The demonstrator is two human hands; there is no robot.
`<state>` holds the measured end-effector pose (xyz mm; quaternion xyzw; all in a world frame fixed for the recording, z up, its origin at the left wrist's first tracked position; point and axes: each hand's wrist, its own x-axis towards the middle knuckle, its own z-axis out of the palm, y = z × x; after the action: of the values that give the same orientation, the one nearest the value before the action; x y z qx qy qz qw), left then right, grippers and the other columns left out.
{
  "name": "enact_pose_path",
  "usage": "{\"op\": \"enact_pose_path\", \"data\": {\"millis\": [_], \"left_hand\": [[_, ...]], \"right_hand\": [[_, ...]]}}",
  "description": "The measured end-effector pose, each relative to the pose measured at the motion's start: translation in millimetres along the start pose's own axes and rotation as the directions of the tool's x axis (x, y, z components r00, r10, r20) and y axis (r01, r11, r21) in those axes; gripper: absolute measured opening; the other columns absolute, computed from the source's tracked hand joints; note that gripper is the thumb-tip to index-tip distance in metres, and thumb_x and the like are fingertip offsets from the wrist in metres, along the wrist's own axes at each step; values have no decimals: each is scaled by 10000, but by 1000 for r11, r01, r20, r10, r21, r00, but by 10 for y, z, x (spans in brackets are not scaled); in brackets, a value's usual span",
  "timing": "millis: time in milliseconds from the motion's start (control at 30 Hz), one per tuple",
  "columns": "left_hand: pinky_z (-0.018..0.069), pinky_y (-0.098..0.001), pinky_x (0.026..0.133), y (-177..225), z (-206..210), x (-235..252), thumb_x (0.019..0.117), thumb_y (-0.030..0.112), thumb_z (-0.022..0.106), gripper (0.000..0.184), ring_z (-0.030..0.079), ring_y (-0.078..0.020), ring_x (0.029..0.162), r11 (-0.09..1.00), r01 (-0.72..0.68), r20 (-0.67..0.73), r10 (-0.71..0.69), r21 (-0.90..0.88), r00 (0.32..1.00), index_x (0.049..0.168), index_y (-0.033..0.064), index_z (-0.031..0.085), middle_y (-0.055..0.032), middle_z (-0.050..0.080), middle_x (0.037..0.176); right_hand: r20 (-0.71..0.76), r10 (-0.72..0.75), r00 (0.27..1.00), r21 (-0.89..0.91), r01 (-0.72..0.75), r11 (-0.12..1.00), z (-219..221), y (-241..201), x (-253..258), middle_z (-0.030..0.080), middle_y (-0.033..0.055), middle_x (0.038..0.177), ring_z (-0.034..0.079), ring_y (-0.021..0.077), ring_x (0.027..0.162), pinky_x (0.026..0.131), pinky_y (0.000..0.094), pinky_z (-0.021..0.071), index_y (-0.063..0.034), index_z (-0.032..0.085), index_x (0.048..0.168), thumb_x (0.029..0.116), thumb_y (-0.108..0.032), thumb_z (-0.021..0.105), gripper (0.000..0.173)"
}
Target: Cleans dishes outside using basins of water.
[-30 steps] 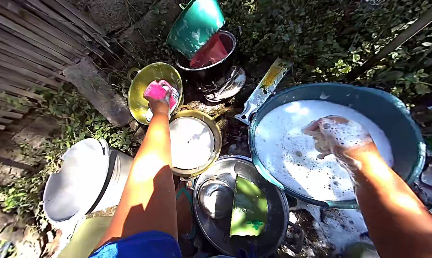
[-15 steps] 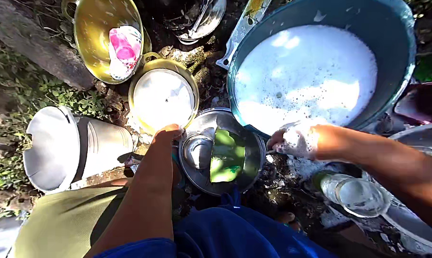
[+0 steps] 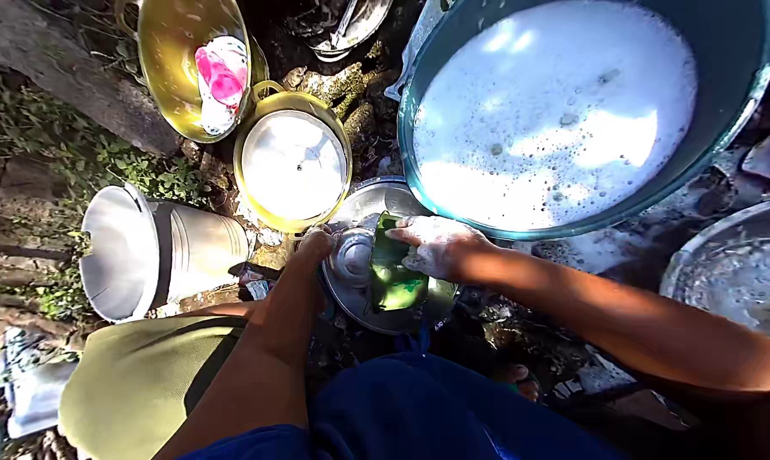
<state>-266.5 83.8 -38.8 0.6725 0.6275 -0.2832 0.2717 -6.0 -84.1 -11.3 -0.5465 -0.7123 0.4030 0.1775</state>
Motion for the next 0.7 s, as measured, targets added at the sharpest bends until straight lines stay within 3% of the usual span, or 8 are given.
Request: {"op": "enact_pose_path", "data": {"millis": [100, 167, 267, 400, 500, 567, 633, 700], "left_hand": [[400, -545, 1109, 19, 164, -12, 1096, 283, 442, 418, 515, -352, 1338, 990, 39, 46, -33, -132, 998, 1410, 26, 540, -223, 551, 1426], [441, -540, 1055, -79, 306, 86, 1105, 314, 425, 419, 559, -350, 1268, 962, 29, -4, -31, -272, 999, 1391, 31, 541, -237, 582, 1364], [465, -537, 991, -127, 342, 96, 1084, 274, 474, 362, 586, -349, 1187, 948, 55, -50, -74, -315, 996, 1328, 19, 556, -238, 606, 1287], [448, -585, 1027, -251, 295, 46, 1045, 406, 546, 494, 573, -390, 1234, 938, 151, -70, -182, -312, 981, 1341, 10, 540, -267, 600, 1302], [429, -561, 1086, -362, 319, 48, 1068, 504, 458, 606, 553, -362, 1287, 879, 115, -22, -141, -462, 990, 1379, -7, 555, -252, 587, 1363], [460, -474, 1035, -241, 269, -104, 1109, 382, 396, 479, 580, -274, 1201, 831, 145, 58, -135, -537, 989, 1361, 13, 569, -187, 609, 1310], [515, -333, 826, -113, 234, -239, 1088, 299, 444, 323, 602, -143, 928, 783, 151, 89, -122, -604, 989, 1240, 77, 622, -72, 631, 1065], [519, -353, 883, -62, 173, -213, 1081, 280, 471, 330, 620, -159, 989, 822, 72, 100, -18, -564, 995, 1277, 64, 625, -96, 654, 1120]], "right_hand": [[93, -139, 986, -195, 155, 969, 143, -172, 380, 566, 76, 1465, 608, 372, 1195, 915, 611, 515, -274, 581, 1440, 907, -343, 729, 557], [147, -143, 979, -214, 173, 961, 238, -226, 389, 630, 138, 1324, 609, 402, 1168, 935, 622, 504, -157, 630, 1360, 863, -281, 788, 537], [158, -140, 978, -228, 174, 958, 211, -275, 132, 668, 187, 1163, 628, 410, 1120, 916, 609, 509, -41, 678, 1172, 911, -203, 723, 311], [234, -50, 971, -258, 112, 960, 76, -133, -17, 699, 122, 1062, 664, 354, 1065, 841, 597, 549, -107, 718, 1027, 897, -299, 732, 233], [183, -90, 979, -212, 129, 969, -48, -10, -100, 710, 77, 1053, 669, 302, 1054, 880, 546, 543, -132, 741, 1046, 889, -307, 755, 236], [148, -128, 981, -191, 155, 969, -76, 18, -109, 707, 66, 1028, 670, 285, 1035, 867, 529, 543, -143, 743, 1036, 881, -317, 769, 234], [111, -174, 979, -193, 193, 962, -83, 27, -102, 708, 52, 1004, 677, 265, 1012, 854, 509, 554, -154, 746, 1007, 857, -348, 792, 250], [82, -201, 976, -188, 213, 959, -144, 32, -130, 704, 50, 993, 680, 260, 995, 838, 503, 559, -156, 751, 994, 833, -370, 808, 274]]}}
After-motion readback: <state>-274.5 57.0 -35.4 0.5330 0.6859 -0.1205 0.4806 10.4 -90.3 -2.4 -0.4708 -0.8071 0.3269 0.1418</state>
